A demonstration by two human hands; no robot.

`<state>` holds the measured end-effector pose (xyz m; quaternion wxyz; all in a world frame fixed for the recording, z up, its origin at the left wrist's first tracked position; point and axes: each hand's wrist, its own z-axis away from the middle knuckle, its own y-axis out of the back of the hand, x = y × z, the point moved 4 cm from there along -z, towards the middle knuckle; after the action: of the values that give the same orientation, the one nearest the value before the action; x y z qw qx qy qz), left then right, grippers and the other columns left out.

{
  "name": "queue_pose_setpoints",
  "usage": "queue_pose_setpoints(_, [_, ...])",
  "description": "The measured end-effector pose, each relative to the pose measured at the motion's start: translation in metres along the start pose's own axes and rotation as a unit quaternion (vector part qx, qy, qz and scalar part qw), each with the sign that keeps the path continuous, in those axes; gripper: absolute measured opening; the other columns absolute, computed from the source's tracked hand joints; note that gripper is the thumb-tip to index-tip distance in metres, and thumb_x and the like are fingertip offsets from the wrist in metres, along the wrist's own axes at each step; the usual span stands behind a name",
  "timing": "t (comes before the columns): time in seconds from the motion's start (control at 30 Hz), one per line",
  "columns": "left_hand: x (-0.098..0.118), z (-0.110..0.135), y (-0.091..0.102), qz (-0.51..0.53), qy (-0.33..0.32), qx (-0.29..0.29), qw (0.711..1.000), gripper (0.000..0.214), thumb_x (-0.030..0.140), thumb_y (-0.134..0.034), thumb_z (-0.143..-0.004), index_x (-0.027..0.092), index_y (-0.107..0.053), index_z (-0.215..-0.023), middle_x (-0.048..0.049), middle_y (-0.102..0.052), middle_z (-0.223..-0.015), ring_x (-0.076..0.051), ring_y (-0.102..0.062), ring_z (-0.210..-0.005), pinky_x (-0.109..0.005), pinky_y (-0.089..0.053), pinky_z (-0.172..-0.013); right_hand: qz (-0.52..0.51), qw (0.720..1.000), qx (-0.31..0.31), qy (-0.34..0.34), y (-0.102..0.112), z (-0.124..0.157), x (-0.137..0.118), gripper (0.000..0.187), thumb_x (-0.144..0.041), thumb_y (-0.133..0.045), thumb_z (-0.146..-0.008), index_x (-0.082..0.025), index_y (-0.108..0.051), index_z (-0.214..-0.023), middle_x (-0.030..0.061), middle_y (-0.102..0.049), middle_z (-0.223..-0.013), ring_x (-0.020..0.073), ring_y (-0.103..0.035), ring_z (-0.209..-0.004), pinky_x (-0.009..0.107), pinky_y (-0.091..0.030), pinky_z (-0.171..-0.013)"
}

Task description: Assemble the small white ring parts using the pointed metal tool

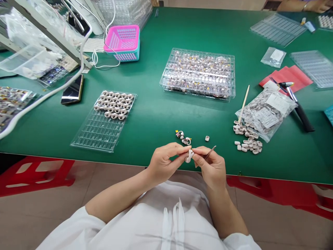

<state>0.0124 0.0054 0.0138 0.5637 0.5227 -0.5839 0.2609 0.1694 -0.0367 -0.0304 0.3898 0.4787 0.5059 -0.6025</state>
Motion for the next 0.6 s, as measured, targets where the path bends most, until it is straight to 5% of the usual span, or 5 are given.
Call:
queue_pose_setpoints(0.23, [0.001,0.0008,0.0007,-0.023,-0.027,-0.012,0.999,0.027,0.013,-0.062,-0.092,0.021,-0.077,-0.112,-0.0054,-0.078,-0.084,-0.014,-0.07,-0.074,-0.022,-0.054,-0.07,0.004,1.0,0.0,-0.001,0.0013,-0.0005,-0.0008,0.01,-0.024,-0.076,-0.083,-0.026,-0.079,-0.092,0.001,-0.073,-0.083,0.0103,-0.058,-0.057,0.024,-0.048,-0.047])
queue_pose_setpoints(0.6, [0.0042,0.0012,-0.0006,-0.029,-0.097,0.011,0.995,0.027,0.008,-0.062,-0.091,0.017,-0.075,-0.113,-0.0038,-0.076,-0.08,-0.011,-0.069,-0.072,-0.019,-0.056,-0.071,0.055,0.995,-0.003,0.086,0.0021,0.0019,-0.009,0.019,-0.015,-0.074,-0.083,-0.028,-0.08,-0.096,0.0022,-0.073,-0.084,0.0121,-0.061,-0.064,0.023,-0.045,-0.046])
